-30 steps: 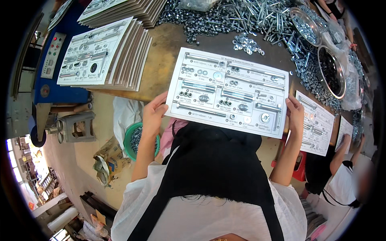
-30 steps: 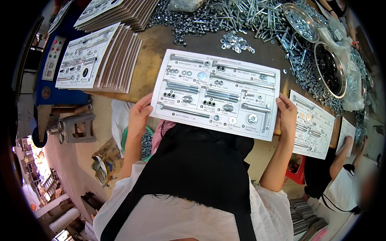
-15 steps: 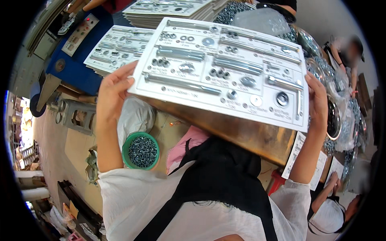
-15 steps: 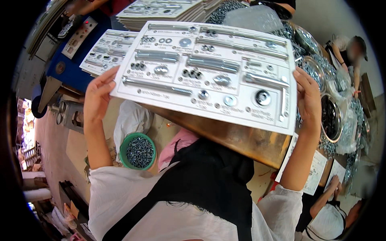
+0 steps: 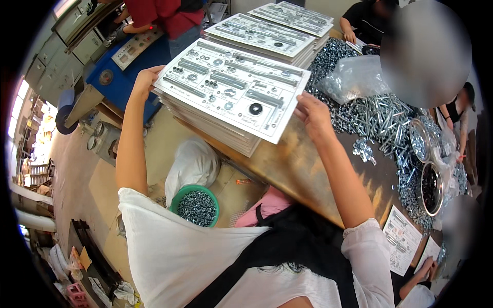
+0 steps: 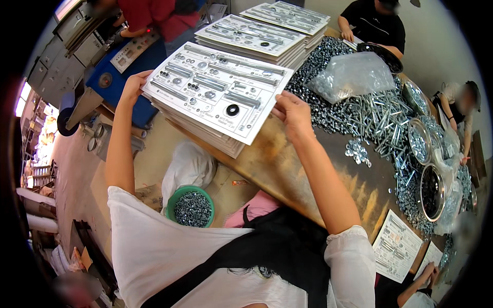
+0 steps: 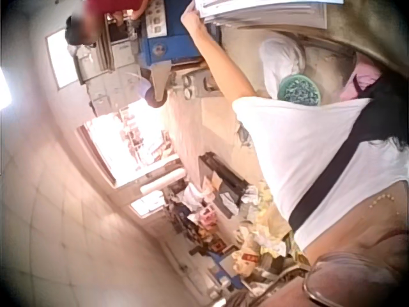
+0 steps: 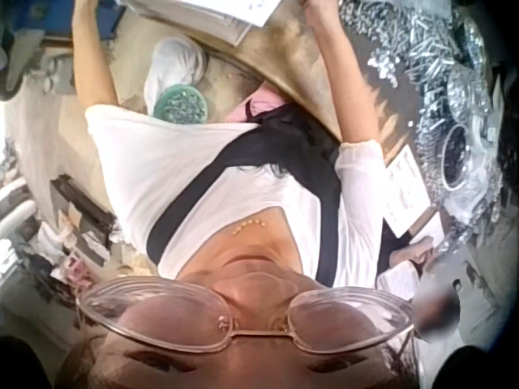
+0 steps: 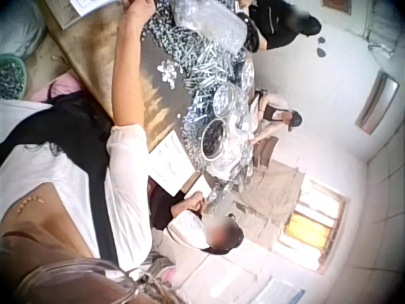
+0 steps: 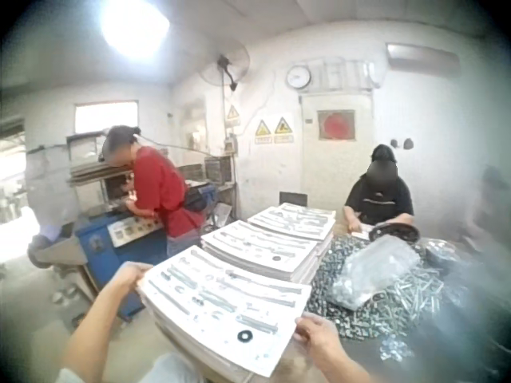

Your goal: The person picks various metal fasteners, including bolts, nuts, and washers, from a large pile on a table. They place these items into designated slots on a printed cardboard backing sheet. The person repeats this process, stacking completed sheets and starting new ones.

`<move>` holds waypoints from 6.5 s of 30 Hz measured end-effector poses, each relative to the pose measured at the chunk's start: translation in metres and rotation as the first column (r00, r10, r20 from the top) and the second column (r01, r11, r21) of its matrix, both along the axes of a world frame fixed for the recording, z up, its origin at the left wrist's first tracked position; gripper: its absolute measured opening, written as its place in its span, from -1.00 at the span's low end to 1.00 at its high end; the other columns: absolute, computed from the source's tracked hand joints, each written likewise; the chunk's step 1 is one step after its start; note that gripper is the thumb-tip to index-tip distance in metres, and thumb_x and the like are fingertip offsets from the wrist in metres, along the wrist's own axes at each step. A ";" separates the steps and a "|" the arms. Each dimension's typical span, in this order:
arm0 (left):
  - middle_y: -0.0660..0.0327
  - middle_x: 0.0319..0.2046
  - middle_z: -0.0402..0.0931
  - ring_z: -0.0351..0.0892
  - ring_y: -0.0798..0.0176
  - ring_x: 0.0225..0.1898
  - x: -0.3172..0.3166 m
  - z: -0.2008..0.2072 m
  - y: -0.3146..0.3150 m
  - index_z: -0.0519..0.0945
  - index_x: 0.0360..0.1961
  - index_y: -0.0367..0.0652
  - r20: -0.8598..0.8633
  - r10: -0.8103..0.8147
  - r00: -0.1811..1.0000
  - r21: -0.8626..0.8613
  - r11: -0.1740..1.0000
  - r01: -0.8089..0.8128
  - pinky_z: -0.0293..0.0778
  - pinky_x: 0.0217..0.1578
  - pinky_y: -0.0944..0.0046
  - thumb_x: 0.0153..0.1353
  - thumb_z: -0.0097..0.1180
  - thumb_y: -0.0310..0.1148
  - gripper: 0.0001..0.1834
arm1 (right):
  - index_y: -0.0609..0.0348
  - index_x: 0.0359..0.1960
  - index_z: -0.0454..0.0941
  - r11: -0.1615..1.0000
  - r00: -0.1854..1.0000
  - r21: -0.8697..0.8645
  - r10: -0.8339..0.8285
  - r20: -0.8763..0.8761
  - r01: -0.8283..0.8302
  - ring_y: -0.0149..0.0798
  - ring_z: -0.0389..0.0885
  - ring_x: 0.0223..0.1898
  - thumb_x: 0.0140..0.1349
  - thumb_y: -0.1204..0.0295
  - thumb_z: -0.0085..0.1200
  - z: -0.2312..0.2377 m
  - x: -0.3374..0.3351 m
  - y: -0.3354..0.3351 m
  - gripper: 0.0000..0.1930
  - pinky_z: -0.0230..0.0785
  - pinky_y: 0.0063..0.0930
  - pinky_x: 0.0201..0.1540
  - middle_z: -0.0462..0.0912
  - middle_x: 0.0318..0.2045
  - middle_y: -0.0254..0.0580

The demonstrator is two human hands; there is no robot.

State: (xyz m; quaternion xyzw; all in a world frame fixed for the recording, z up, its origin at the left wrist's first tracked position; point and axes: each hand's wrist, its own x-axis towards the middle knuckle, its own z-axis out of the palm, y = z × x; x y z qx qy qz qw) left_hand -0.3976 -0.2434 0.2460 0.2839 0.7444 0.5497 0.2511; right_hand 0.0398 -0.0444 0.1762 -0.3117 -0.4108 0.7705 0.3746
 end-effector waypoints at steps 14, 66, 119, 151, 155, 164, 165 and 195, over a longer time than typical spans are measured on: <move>0.06 -0.02 0.63 0.62 0.18 -0.05 -0.069 -0.022 -0.007 0.59 0.13 -0.33 -0.078 0.091 0.993 -0.089 0.991 -0.098 0.49 -0.02 0.31 0.02 -0.25 -0.63 -0.39 | 0.45 0.03 0.50 1.000 1.000 -0.012 0.010 0.029 -0.009 -0.27 0.69 -0.15 0.30 0.54 0.12 0.002 -0.058 -0.022 -0.69 0.64 -0.46 -0.08 0.67 -0.13 -0.08; 0.20 -0.31 0.55 0.47 0.14 -0.13 -0.003 0.009 0.102 0.78 -0.33 0.02 -0.829 -0.449 0.334 -0.462 0.886 0.044 0.30 -0.06 0.18 0.06 0.33 -0.21 -0.83 | 0.34 -0.22 0.57 0.899 0.857 0.397 -0.048 0.513 -0.187 -0.51 0.54 -0.57 0.39 0.55 -0.01 -0.144 0.015 -0.051 -0.88 0.43 -0.62 -0.47 0.60 -0.56 -0.28; 0.21 -0.42 0.50 0.49 0.34 -0.40 0.578 -0.101 0.090 0.58 -0.35 -0.33 0.204 -0.873 0.443 0.262 0.485 0.834 0.42 -0.30 0.35 0.35 0.09 -0.40 -0.81 | 0.35 -0.09 0.64 -0.050 -0.225 0.619 -0.952 0.208 0.784 -0.42 0.63 -0.41 0.26 0.49 0.19 -0.141 0.768 -0.124 -0.77 0.54 -0.56 -0.34 0.70 -0.36 -0.19; 0.28 -0.39 0.48 0.43 0.44 -0.41 0.538 -0.132 0.090 0.54 -0.22 -0.22 0.280 -0.697 0.661 0.156 0.712 0.685 0.38 -0.39 0.47 0.43 0.04 -0.35 -0.84 | 0.27 -0.11 0.66 -0.264 -0.480 0.507 -0.799 0.362 0.821 -0.43 0.72 -0.39 0.10 0.41 0.34 -0.153 0.828 -0.121 -0.68 0.56 -0.57 -0.29 0.77 -0.35 -0.19; 0.28 -0.38 0.48 0.44 0.44 -0.39 0.540 -0.132 0.092 0.54 -0.20 -0.22 0.279 -0.700 0.657 0.148 0.708 0.691 0.38 -0.36 0.46 0.43 0.05 -0.32 -0.83 | 0.29 -0.12 0.64 -0.296 -0.468 0.445 -0.813 0.348 0.845 -0.46 0.67 -0.42 0.11 0.41 0.35 -0.154 0.836 -0.119 -0.68 0.52 -0.61 -0.32 0.75 -0.32 -0.21; 0.29 -0.37 0.50 0.46 0.43 -0.36 0.538 -0.138 0.094 0.55 -0.19 -0.22 0.298 -0.719 0.627 0.150 0.684 0.713 0.38 -0.33 0.44 0.42 0.06 -0.30 -0.81 | 0.30 0.05 0.55 -0.214 -0.357 0.445 -0.895 0.268 0.870 -0.41 0.67 -0.36 0.35 0.48 0.06 -0.166 0.841 -0.112 -0.73 0.53 -0.57 -0.36 0.72 -0.23 -0.14; 0.29 -0.37 0.50 0.46 0.43 -0.36 0.538 -0.138 0.093 0.55 -0.19 -0.22 0.299 -0.711 0.637 0.139 0.693 0.708 0.39 -0.34 0.44 0.42 0.05 -0.30 -0.81 | 0.29 0.05 0.55 -0.195 -0.340 0.448 -0.902 0.268 0.872 -0.41 0.67 -0.36 0.36 0.47 0.05 -0.164 0.837 -0.110 -0.73 0.53 -0.57 -0.36 0.72 -0.22 -0.15; 0.35 -0.38 0.59 0.45 0.54 -0.38 0.508 -0.165 0.078 0.66 -0.15 -0.26 0.332 -0.710 0.621 0.141 0.689 0.711 0.40 -0.29 0.49 0.42 0.06 -0.32 -0.76 | -0.09 0.26 0.48 0.209 0.037 0.514 -0.945 0.324 0.832 -0.55 0.57 -0.21 0.46 0.28 -0.06 -0.171 0.840 -0.091 -0.63 0.37 -0.69 -0.21 0.65 0.00 -0.39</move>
